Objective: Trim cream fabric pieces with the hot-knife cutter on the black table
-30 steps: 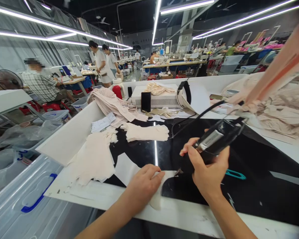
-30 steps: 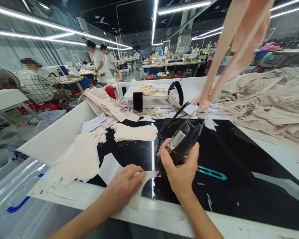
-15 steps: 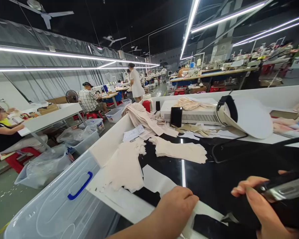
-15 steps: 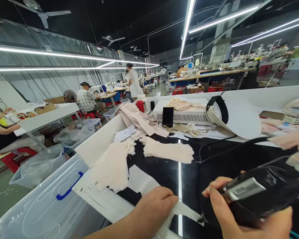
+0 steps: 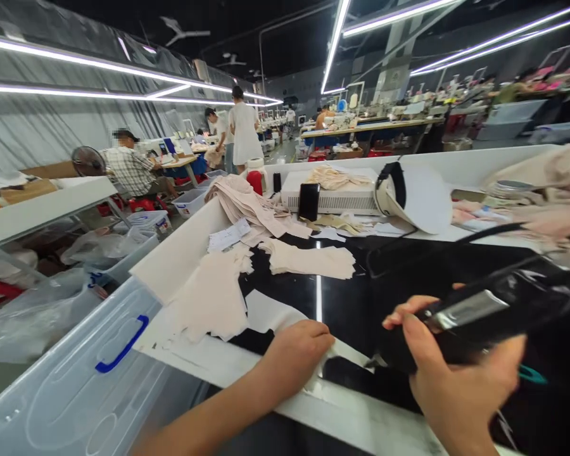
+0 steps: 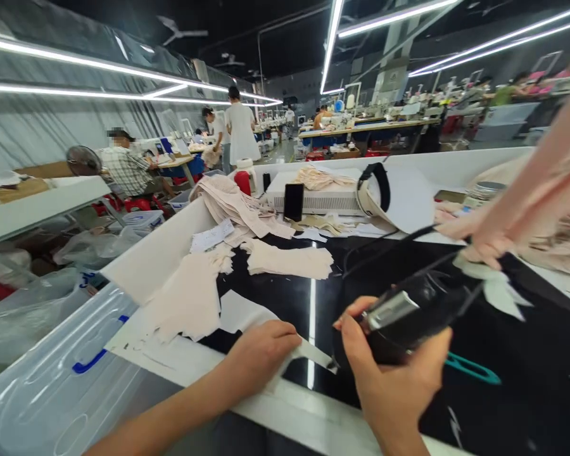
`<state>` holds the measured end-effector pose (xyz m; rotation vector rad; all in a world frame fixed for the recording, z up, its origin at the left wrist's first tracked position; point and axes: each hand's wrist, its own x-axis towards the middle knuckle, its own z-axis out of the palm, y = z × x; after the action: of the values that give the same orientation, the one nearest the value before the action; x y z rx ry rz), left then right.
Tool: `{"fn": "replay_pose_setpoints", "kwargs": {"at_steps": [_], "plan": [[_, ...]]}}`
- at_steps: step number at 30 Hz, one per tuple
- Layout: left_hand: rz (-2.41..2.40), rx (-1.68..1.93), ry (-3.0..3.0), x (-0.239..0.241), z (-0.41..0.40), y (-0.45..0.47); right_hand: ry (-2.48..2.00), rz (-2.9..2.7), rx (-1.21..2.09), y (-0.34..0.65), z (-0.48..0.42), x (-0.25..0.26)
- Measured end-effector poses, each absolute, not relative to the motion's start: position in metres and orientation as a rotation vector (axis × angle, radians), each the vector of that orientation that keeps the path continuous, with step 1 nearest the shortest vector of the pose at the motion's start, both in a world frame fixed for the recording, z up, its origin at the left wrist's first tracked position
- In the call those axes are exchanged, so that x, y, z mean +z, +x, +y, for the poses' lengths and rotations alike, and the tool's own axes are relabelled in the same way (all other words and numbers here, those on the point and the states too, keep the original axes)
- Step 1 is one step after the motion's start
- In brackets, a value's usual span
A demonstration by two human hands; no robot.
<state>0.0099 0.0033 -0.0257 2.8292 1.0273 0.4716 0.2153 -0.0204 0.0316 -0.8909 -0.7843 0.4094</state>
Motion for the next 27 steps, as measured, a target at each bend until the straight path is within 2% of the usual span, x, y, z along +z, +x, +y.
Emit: {"fn": "replay_pose_setpoints", "kwargs": {"at_steps": [10,18,27], "plan": [[0.963,0.411,2.976,-0.011,-0.007,0.0,-0.802,-0.933,0.422,0.205,-0.031,0.04],[1.02,0.208,3.054,-0.004,-0.017,0.013,-0.789,-0.936,0.438,0.203,-0.035,0.041],[1.018,0.389,2.866,0.0,-0.013,0.002,-0.836,-0.909,0.438,0.201,-0.037,0.042]]}}
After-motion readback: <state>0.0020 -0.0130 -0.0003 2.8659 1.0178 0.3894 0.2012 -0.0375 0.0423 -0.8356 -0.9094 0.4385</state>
